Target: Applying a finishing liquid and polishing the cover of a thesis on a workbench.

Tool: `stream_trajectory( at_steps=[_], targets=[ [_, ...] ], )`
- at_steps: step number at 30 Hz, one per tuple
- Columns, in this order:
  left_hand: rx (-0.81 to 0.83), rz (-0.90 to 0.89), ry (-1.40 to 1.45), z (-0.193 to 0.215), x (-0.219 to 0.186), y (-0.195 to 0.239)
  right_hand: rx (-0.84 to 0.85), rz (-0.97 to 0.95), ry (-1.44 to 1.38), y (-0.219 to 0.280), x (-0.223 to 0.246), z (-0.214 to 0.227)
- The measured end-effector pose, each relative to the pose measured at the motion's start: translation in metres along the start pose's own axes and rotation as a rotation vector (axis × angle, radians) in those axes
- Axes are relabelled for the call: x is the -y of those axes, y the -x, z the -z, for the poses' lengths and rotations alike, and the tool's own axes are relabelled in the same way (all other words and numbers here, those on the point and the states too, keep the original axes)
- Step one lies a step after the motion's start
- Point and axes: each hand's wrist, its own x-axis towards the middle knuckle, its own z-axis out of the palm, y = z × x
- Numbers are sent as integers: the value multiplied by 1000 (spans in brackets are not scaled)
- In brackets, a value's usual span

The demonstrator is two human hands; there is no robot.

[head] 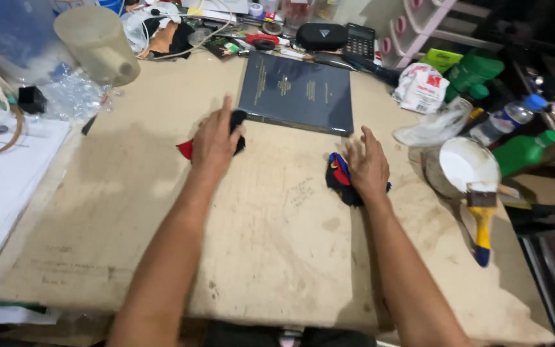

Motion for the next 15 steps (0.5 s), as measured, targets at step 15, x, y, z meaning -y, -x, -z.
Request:
stream_trajectory(
  at_steps=[15],
  targets=[
    [-164, 43, 160, 122, 22, 204, -779, 352, -101, 216, -71, 97]
  ],
)
